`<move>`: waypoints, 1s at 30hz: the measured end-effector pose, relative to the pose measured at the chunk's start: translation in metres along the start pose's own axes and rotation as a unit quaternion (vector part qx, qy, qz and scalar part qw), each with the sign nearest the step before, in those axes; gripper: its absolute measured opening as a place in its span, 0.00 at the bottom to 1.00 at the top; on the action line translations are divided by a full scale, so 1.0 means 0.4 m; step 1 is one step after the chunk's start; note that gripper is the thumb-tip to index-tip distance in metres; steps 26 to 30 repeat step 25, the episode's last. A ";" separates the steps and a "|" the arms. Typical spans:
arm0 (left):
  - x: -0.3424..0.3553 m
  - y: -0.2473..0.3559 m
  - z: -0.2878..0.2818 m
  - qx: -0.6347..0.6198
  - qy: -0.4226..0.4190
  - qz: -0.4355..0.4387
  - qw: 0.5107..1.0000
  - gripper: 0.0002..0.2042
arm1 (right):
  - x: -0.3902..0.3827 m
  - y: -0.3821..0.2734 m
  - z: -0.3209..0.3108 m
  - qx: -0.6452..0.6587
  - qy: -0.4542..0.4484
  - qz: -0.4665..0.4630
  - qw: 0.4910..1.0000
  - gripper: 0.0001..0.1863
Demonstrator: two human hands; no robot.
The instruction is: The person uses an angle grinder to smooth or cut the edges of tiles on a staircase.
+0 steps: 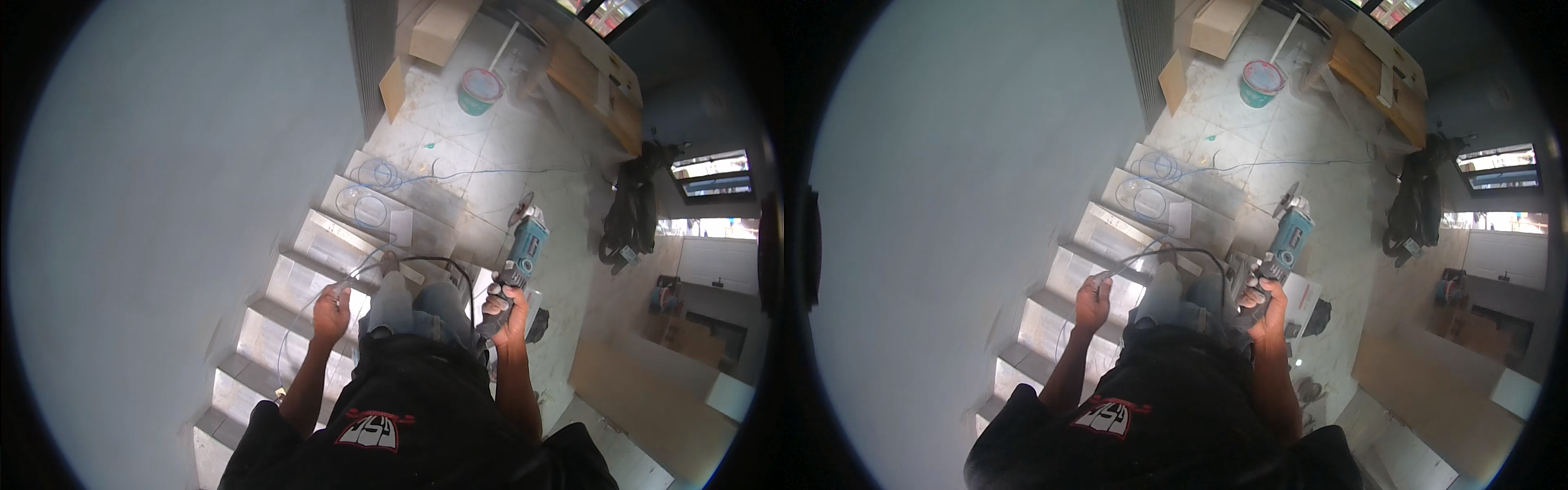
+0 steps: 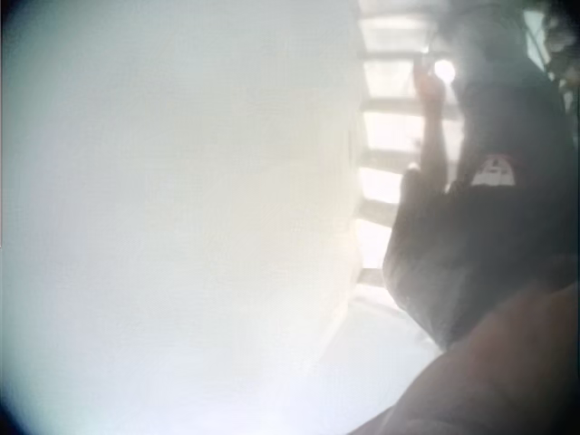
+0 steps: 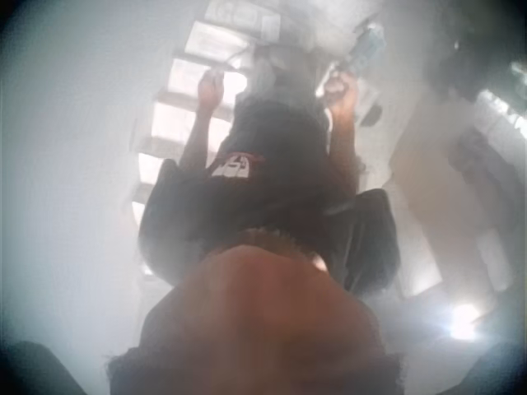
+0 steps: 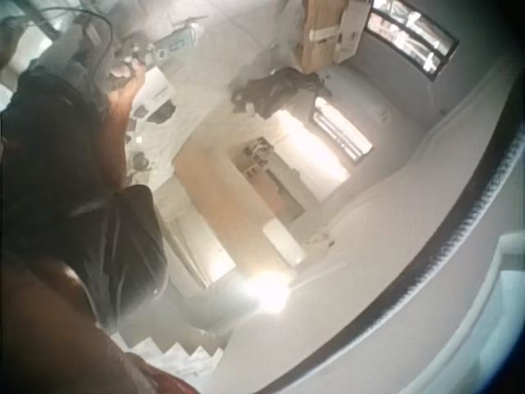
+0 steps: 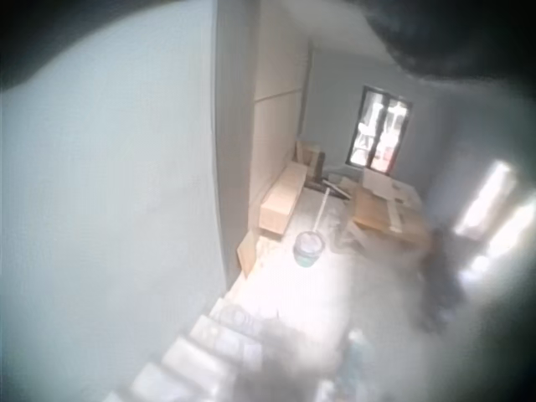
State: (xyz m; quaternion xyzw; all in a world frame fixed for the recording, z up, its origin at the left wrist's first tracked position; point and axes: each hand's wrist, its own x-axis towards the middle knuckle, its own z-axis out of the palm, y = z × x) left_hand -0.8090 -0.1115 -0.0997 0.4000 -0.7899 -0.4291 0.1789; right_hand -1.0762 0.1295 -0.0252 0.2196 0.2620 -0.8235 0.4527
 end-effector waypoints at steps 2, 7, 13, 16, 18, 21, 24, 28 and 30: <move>0.064 -0.021 0.060 0.003 -0.023 0.003 1.000 0.12 | 0.082 -0.020 -0.047 0.010 0.010 0.009 1.000 0.17; 0.165 0.013 0.063 -0.030 -0.030 -0.061 0.997 0.13 | 0.218 -0.055 -0.093 -0.030 0.045 0.016 0.998 0.13; 0.274 0.036 0.084 0.002 -0.006 -0.019 1.000 0.13 | 0.358 -0.125 -0.047 -0.043 0.014 0.048 0.998 0.15; 0.347 0.075 0.099 -0.001 0.010 -0.048 0.999 0.11 | 0.473 -0.194 -0.049 -0.051 -0.014 0.064 0.997 0.18; 0.394 0.080 0.124 0.001 0.043 -0.055 0.998 0.09 | 0.564 -0.254 -0.057 -0.068 -0.033 0.068 0.995 0.19; 0.453 0.114 0.126 0.020 0.075 -0.178 0.981 0.12 | 0.702 -0.342 -0.086 -0.079 -0.061 0.085 0.991 0.19; 0.521 0.118 0.189 0.085 0.179 -0.147 0.969 0.13 | 0.853 -0.462 -0.130 -0.087 -0.076 0.093 0.989 0.23; 0.527 0.095 0.186 0.032 0.204 -0.144 0.968 0.13 | 0.899 -0.476 -0.139 -0.095 -0.084 0.094 0.987 0.24; 0.527 0.095 0.186 0.032 0.204 -0.144 0.968 0.13 | 0.899 -0.476 -0.139 -0.095 -0.084 0.094 0.987 0.24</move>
